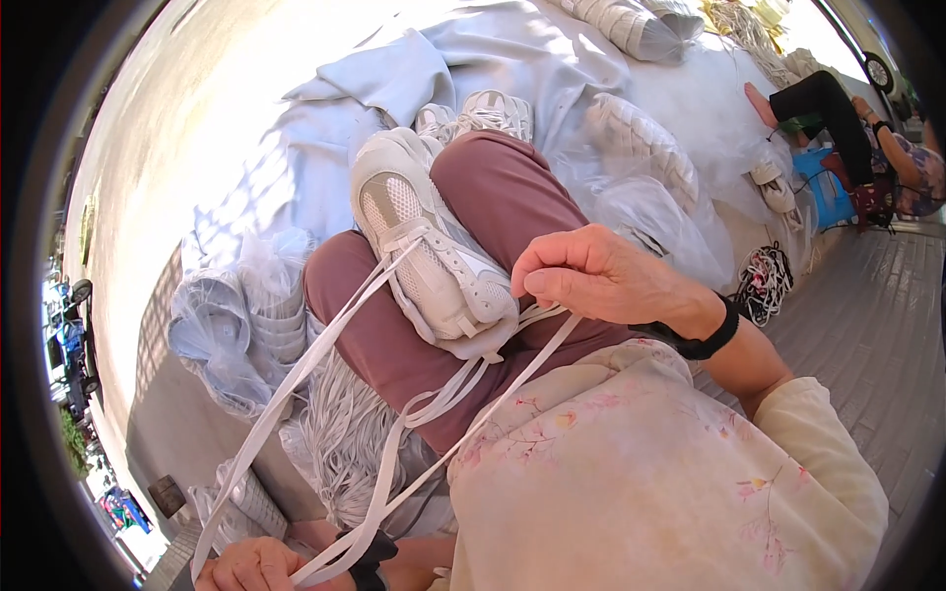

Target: Insert laces into a white sneaker upper.

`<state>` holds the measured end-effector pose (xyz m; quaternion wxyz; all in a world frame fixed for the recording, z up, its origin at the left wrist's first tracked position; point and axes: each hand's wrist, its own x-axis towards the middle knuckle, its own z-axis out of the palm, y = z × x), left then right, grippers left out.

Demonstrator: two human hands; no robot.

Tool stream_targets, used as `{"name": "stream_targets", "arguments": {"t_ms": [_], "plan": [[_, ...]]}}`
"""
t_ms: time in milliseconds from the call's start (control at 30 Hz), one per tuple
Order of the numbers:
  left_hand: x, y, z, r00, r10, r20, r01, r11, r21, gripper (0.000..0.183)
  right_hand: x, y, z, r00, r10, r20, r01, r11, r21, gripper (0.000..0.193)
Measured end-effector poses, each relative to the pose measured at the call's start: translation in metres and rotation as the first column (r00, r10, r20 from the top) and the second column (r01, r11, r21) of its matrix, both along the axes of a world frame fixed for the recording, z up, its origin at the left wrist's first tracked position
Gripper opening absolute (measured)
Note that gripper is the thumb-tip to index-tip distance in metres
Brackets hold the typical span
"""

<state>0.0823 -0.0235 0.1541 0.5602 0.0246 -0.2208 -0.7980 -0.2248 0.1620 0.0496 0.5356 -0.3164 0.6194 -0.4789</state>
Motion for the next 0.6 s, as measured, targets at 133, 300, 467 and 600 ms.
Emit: {"name": "stream_targets", "arguments": {"t_ms": [133, 300, 467, 600], "plan": [[-0.021, 0.003, 0.0, 0.855, 0.079, -0.513, -0.031, 0.994, 0.102, 0.011, 0.008, -0.01, -0.016, 0.912, -0.029, -0.408, -0.083, 0.964, -0.253, 0.016], [-0.002, -0.001, 0.026, 0.882, 0.113, -0.458, -0.132, 0.991, -0.008, 0.01, 0.008, -0.028, -0.009, 0.917, -0.147, -0.37, 0.045, 0.961, -0.271, 0.018], [0.022, -0.006, 0.027, 0.997, -0.072, -0.024, 0.066, 0.978, -0.199, 0.025, 0.027, -0.043, -0.008, 0.983, 0.09, -0.158, -0.121, 0.973, -0.197, 0.021], [0.021, -0.004, 0.024, 0.981, -0.189, 0.044, 0.193, 0.924, -0.329, 0.027, 0.038, -0.052, 0.006, 0.983, 0.149, -0.103, -0.164, 0.974, -0.155, 0.03]]}}
